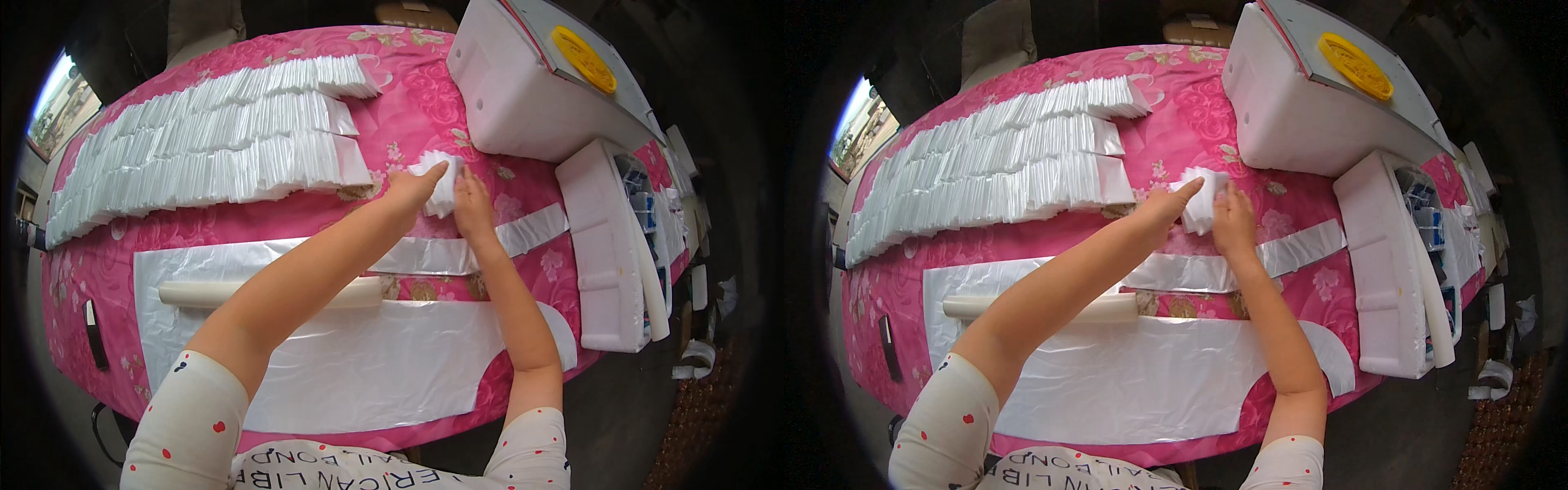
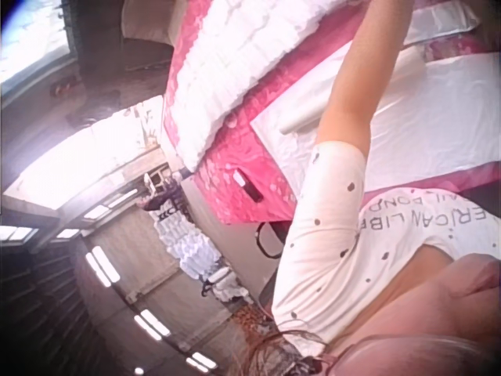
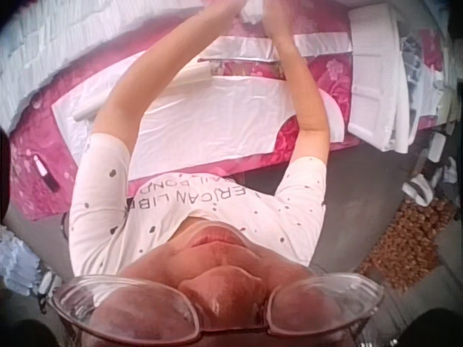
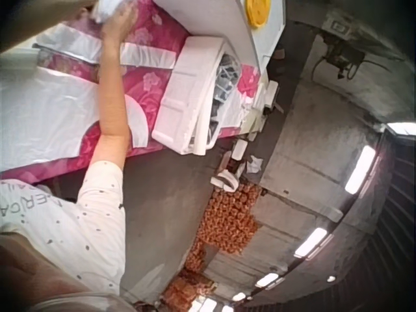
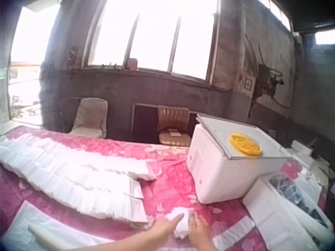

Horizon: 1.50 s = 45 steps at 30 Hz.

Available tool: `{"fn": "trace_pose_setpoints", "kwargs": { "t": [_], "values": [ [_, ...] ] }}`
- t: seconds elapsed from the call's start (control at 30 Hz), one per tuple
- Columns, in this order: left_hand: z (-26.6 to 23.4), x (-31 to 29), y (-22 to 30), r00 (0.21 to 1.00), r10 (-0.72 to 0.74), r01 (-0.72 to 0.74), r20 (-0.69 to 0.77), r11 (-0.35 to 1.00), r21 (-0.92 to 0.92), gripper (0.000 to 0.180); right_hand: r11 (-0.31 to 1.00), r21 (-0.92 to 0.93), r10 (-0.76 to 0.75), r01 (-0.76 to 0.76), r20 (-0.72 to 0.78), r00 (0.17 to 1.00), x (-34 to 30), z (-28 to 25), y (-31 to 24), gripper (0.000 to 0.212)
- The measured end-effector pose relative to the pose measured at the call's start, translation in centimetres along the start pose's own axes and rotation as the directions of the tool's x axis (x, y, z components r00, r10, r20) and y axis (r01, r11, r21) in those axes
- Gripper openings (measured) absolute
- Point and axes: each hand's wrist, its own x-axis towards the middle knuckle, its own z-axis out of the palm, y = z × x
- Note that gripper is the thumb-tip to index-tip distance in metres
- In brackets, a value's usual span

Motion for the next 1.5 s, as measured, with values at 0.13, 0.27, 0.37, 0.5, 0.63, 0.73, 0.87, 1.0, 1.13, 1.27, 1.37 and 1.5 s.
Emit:
{"fn": "trace_pose_setpoints", "kwargs": {
  "t": [0.13, 0.27, 0.37, 0.5, 0.63, 0.73, 0.87, 1.0, 1.13, 1.27, 1.37, 1.5],
  "values": [
    [0.4, 0.0, -1.1, 0.992, 0.103, -0.098, -0.079, 0.993, 0.063, 0.051, 0.923, 0.283, 0.130, -0.261, 0.408, 0.904, -0.5, 1.5, -2.4, 0.039],
    [-0.5, -4.1, -0.7, 0.949, 0.284, -0.286, -0.134, 0.958, 0.008, 0.041, 0.683, 0.634, 0.131, -0.363, 0.382, 0.915, -3.2, -0.1, -6.4, 0.046],
    [-3.9, -9.3, -1.2, 0.871, 0.491, -0.487, 0.019, 0.867, -0.106, 0.042, 0.792, 0.607, 0.007, -0.066, 0.098, 0.995, -6.0, -2.7, -9.1, 0.060],
    [-9.9, -16.7, -5.2, 0.556, 0.781, -0.821, 0.285, 0.569, 0.043, 0.054, 0.669, 0.715, -0.150, -0.203, 0.397, 0.905, -11.7, -8.0, -14.2, 0.090],
    [-12.0, -20.3, -12.3, 0.535, 0.806, -0.823, 0.252, 0.565, -0.061, 0.099, 0.688, 0.717, -0.298, -0.107, 0.414, 0.860, -17.8, -7.5, -14.3, 0.107],
    [-13.0, -20.8, -15.5, 0.484, 0.844, -0.871, 0.229, 0.490, 0.035, 0.116, 0.687, 0.705, -0.265, -0.176, 0.469, 0.842, -21.4, -5.9, -14.1, 0.109],
    [-13.5, -21.1, -16.2, 0.453, 0.862, -0.891, 0.226, 0.448, 0.077, 0.122, 0.666, 0.718, -0.241, -0.203, 0.465, 0.852, -23.5, -4.8, -14.2, 0.110],
    [-13.6, -20.9, -17.6, 0.507, 0.817, -0.858, 0.275, 0.508, 0.072, 0.120, 0.812, 0.568, -0.200, -0.136, 0.488, 0.850, -24.3, -4.5, -14.3, 0.100],
    [-13.7, -22.8, -17.3, 0.589, 0.743, -0.808, 0.317, 0.540, 0.235, 0.114, 0.796, 0.550, -0.111, -0.254, 0.545, 0.831, -23.4, -4.7, -15.0, 0.079],
    [-16.5, -26.4, -12.8, 0.565, 0.701, -0.825, 0.436, 0.487, 0.286, 0.111, 0.583, 0.572, -0.150, -0.577, 0.774, 0.616, -21.5, -6.0, -16.1, 0.064],
    [-20.6, -27.2, -10.1, 0.441, 0.651, -0.898, 0.618, 0.310, 0.314, 0.109, 0.425, 0.411, -0.391, -0.807, 0.887, 0.246, -21.2, -5.6, -15.6, 0.063],
    [-22.1, -26.7, -9.5, 0.273, 0.482, -0.952, 0.833, 0.258, 0.163, 0.105, 0.420, 0.197, -0.606, -0.886, 0.787, -0.112, -22.3, -4.0, -17.8, 0.068]
  ]
}}
